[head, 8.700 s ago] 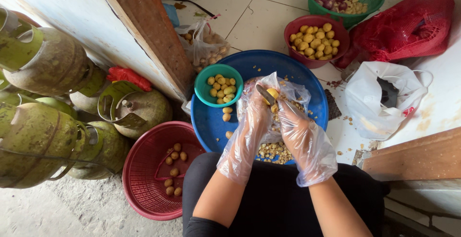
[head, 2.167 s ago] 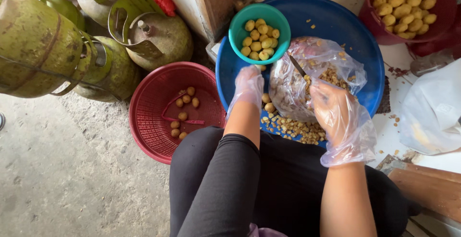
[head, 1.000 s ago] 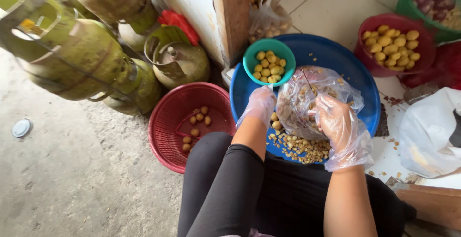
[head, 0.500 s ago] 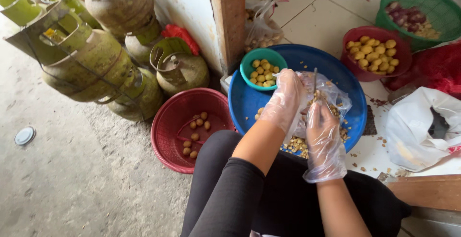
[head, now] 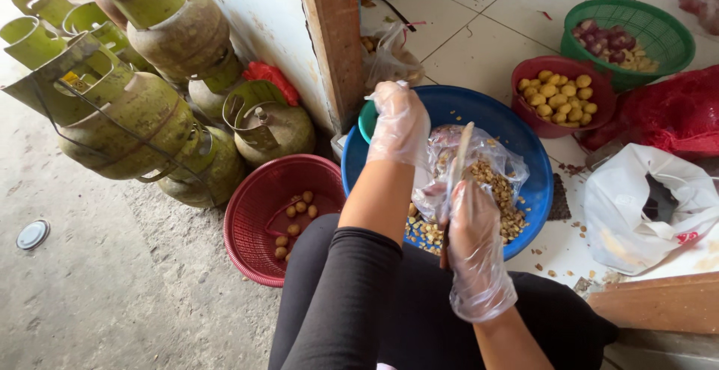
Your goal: The person sits on the floor and uses a knife to peel small round nuts, placing the peeled items into a small bowl and the shells into a larger blue basin. The person handles the nuts one at a time and continues the peeling process throughout the clip.
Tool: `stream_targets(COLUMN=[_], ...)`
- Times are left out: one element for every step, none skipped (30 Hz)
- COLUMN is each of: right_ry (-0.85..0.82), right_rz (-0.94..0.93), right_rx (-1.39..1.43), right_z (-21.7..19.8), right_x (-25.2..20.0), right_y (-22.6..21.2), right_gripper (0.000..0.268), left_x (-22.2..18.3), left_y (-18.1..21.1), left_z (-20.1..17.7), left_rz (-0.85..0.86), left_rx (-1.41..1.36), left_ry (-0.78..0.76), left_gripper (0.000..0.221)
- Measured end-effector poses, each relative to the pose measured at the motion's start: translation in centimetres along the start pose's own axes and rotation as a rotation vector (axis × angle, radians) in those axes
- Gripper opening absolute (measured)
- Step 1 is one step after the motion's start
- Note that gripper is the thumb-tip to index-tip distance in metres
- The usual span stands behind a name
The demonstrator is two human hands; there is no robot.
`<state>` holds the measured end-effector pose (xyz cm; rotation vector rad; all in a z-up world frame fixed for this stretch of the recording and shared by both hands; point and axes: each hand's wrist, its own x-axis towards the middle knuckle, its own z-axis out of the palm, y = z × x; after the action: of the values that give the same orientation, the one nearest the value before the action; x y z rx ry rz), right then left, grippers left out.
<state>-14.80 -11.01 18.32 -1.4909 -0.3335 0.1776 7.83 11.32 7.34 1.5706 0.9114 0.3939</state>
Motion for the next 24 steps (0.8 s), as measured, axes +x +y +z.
stream_targets(right_ry=[-0.003,-0.006,-0.009,0.000,0.010,0.020,0.024,0.028,0.031,0.075,0.119,0.162,0.150,0.138,0.125,0.120,0.113,0.104,0.124,0.144,0.164,0.179,0.190,0.201], right_rz=[0.012,0.024,0.038,0.002,-0.033,-0.067,-0.100,-0.133,-0.167,-0.090,-0.014,0.063,-0.011,-0.085,-0.160,-0.284,-0.411,-0.537,-0.576,-0.616,-0.654,-0.747,-0.836,-0.924], right_rx=[-0.013,-0.026,-0.040,-0.053,-0.065,-0.077,-0.074,-0.070,-0.068,-0.136,-0.204,-0.272,-0.302,-0.332,-0.362,-0.475,-0.587,-0.698,-0.729,-0.759,-0.790,-0.971,-1.153,-1.336], right_z=[0.1,0.4,0.6,0.9,1.1,1.2,1.2,1.2,1.1,1.0,0.7,0.6,0.4,0.1,-0.1,-0.5,-0.8,-1.2,-1.4,-1.5,-1.7,-2.1,-2.6,-3.0], right_x=[-0.2,-0.4,-0.6,-0.8,-1.0,-1.2,-1.2,-1.3,-1.3,-1.2,-0.8,-0.6,-0.6,-0.5,-0.5,-0.5,-0.3,-0.2,-0.1,0.3,0.5,0.5,0.5,0.5], right_y=[0.0,0.0,-0.1,-0.2,-0.2,-0.3,-0.4,-0.5,-0.7,-0.8,-1.0,-1.1,-1.2,-1.2,-1.1,-1.0,-0.9,-0.6,-0.2,0.2,0.7,1.2,1.8,2.3], right_gripper=[0.052,0.050,0.049,0.046,0.043,0.040,0.040,0.039,0.038,0.039,0.040,0.040,0.038,0.036,0.034,0.033,0.035,0.041,0.040,0.039,0.038,0.039,0.039,0.040], left_x=[0.3,0.4,0.5,0.5,0.4,0.2,-0.1,-0.4,-0.9,-1.4,-1.9,-2.4,-2.8,-3.3,-3.7,-4.0,-4.3,-4.6,-4.8,-5.1,-5.3,-5.6,-5.9,-6.2], left_y=[0.1,0.2,0.4,0.5,0.4,0.3,0.2,0.0,-0.2,-0.5,-0.6,-0.8,-1.0,-1.2,-1.4,-1.6,-1.8,-2.0,-2.2,-2.5,-2.7,-3.0,-3.5,-4.0], left_z=[-0.3,-0.7,-0.9,-1.0,-0.9,-0.7,-0.4,0.0,0.5,1.0,1.6,2.1,2.6,3.1,3.5,3.9,4.2,4.4,4.7,4.9,5.1,5.3,5.4,5.4], left_rz=[0.004,0.015,0.021,0.026,0.030,0.029,0.031,0.031,0.031,0.028,0.027,0.025,0.023,0.020,0.020,0.018,0.017,0.017,0.015,0.014,0.013,0.013,0.009,0.008], left_rx=[0.004,0.005,0.009,0.008,0.018,0.025,0.030,0.036,0.042,0.048,0.057,0.063,0.066,0.074,0.081,0.087,0.091,0.096,0.104,0.110,0.119,0.126,0.137,0.142], left_ry=[0.014,0.028,0.036,0.043,0.041,0.036,0.029,0.021,0.012,0.000,-0.013,-0.025,-0.034,-0.041,-0.053,-0.058,-0.063,-0.072,-0.076,-0.080,-0.082,-0.086,-0.096,-0.099], left_gripper=[0.026,0.026,0.025,0.025,0.025,0.025,0.025,0.025,0.024,0.024,0.024,0.024,0.024,0.024,0.023,0.023,0.023,0.023,0.023,0.023,0.023,0.022,0.022,0.022])
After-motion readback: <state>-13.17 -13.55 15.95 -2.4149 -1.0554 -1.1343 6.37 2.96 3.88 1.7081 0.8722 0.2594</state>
